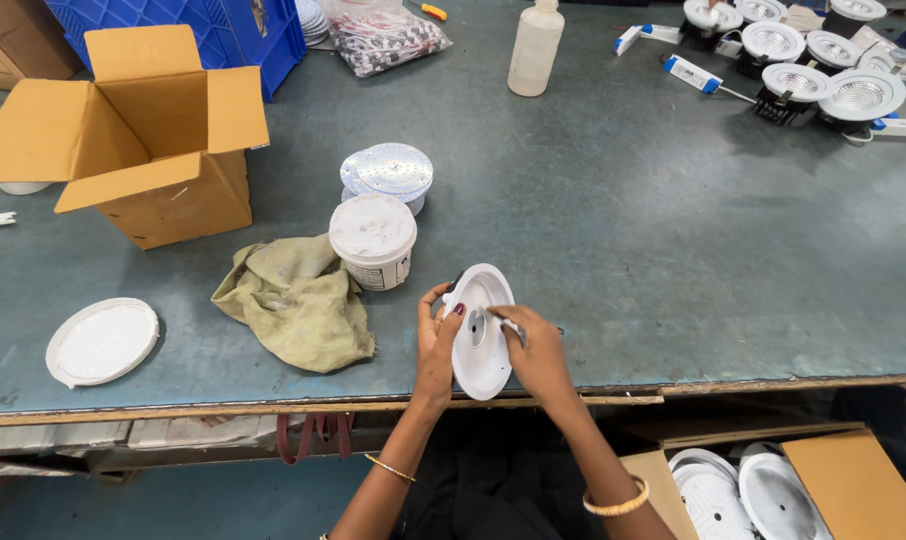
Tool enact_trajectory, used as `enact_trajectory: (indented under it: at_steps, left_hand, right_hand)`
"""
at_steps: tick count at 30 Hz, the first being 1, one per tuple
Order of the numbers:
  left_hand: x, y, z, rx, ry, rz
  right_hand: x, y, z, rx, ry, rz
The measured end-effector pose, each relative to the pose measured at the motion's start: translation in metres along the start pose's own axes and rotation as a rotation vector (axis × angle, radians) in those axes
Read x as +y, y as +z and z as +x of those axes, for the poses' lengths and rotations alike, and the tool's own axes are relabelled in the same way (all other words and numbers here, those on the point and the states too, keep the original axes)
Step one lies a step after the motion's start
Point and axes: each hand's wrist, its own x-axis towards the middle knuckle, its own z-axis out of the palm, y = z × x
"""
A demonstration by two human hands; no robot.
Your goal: The person picks up white circular light fixture housings from a cardboard box, scoops a white paste from a tub with a small metal spatula, and spreads it inside the housings. The person then places the treated housings back into the box. The process is repeated for several units.
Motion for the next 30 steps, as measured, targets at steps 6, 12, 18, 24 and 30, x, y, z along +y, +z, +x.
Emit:
enact_trajectory:
  at_steps: [6, 12, 18, 24, 30]
  left_hand:
    - [0.000, -0.001, 0.000, -0.010, 0.024, -0.008]
    - [0.003, 0.000, -0.004, 0.019, -0.027, 0.067]
    - [0.004, 0.001, -0.006, -0.022, 0.025, -0.021]
    - [0.004, -0.001, -0.007, 0.003, 0.012, -0.011]
    - [0.005, 0.000, -0.010, -0.003, 0.034, 0.043]
  right_hand:
    - [-0.011, -0.003, -0.049, -0.096, 0.042, 0.014]
    - [0.001, -0.007, -0.012, 0.083, 0.120, 0.061]
    - [-0.002, 0.038, -0.004, 0.244, 0.010, -0.236]
    - [0.008, 0.028, -0.033, 0.144, 0.090, -0.193]
    - [0.028, 0.009, 0.002, 0.137, 0.310, -0.058]
